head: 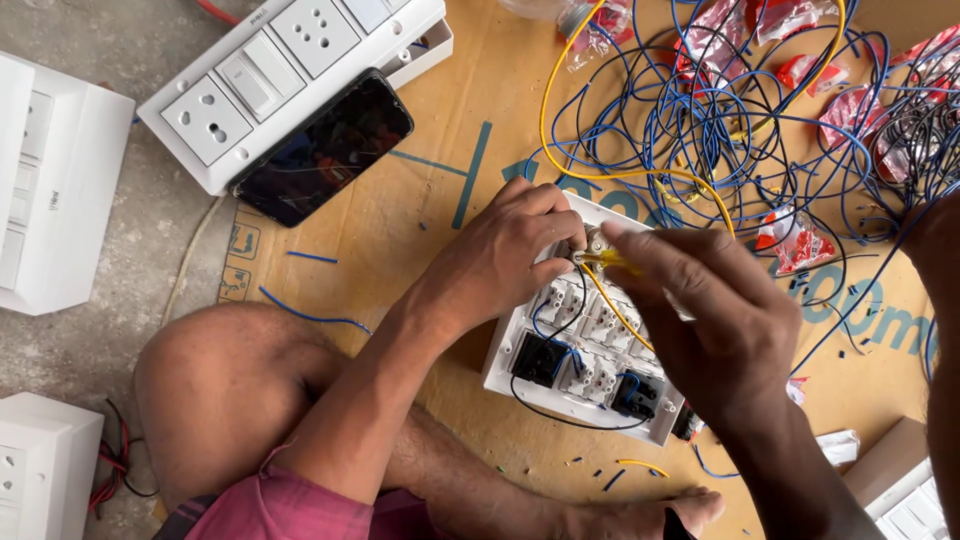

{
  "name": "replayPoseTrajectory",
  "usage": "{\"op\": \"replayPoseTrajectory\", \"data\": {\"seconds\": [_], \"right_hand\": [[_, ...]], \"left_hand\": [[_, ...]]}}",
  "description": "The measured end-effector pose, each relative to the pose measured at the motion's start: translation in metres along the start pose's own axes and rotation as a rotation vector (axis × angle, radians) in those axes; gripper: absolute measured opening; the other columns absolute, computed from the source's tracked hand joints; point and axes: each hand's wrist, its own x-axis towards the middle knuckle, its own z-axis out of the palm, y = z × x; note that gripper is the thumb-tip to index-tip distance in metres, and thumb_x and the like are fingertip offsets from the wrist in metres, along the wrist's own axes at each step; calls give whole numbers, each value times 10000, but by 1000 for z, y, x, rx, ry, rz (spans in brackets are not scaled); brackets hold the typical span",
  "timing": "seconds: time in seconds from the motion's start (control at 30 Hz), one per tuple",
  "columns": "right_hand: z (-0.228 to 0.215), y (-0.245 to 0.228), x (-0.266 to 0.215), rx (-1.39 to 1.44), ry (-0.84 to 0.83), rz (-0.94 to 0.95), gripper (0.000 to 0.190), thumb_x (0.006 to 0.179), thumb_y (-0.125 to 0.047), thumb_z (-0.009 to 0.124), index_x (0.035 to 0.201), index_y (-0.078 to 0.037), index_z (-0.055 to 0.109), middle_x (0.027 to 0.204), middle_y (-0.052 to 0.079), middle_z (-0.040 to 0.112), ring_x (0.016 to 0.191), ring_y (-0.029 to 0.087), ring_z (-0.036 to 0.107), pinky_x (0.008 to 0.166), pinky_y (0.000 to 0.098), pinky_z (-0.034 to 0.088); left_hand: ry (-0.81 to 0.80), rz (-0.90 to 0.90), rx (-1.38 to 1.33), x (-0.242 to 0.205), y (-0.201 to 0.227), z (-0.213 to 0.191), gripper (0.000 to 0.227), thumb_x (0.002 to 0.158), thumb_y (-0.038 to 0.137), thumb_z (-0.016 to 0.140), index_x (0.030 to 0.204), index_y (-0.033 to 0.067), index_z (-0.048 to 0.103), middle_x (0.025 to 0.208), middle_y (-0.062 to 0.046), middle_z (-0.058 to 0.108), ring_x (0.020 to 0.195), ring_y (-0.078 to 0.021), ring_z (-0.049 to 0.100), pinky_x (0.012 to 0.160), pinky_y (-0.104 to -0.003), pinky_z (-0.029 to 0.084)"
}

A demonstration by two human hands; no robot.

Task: The person sits on the floor and assembles a multi-gang electrical switch and socket panel, routing blue, yellow and black wires into the module terminals. They use a screwdriver to tighten terminals on the modules and pliers to cut and strip wire ends, working on the modules one at a time.

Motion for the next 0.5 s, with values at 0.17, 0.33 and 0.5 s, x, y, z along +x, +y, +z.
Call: {"op": "replayPoseTrajectory", "data": {"seconds": [0.17,0.33,0.5], "right_hand": [[4,-1,-6,-76,35,-17,389,909,-29,868,1264,-96,725,1055,101,720,855,186,697,701,295,541],[14,7,-15,-74,144,2,376,946,-13,865,1275,-66,692,1105,125,717,880,196,714,727,289,553],[11,-4,-1,-59,159,94,386,850,-19,897,1192,-32,721,1014,164,733,844,228,710,707,329,541]], "left_hand": [[-18,-41,53,2,4,-2,258,773,100,817,987,110,672,1017,-27,606,996,-269,578,927,-408,503],[-44,-103,57,1,4,1,266,768,105,813,995,127,677,1029,0,611,1013,-245,579,925,-389,519],[-44,-65,29,0,-3,4,289,774,106,822,1024,127,678,1041,1,606,1048,-243,577,948,-373,522]]}}
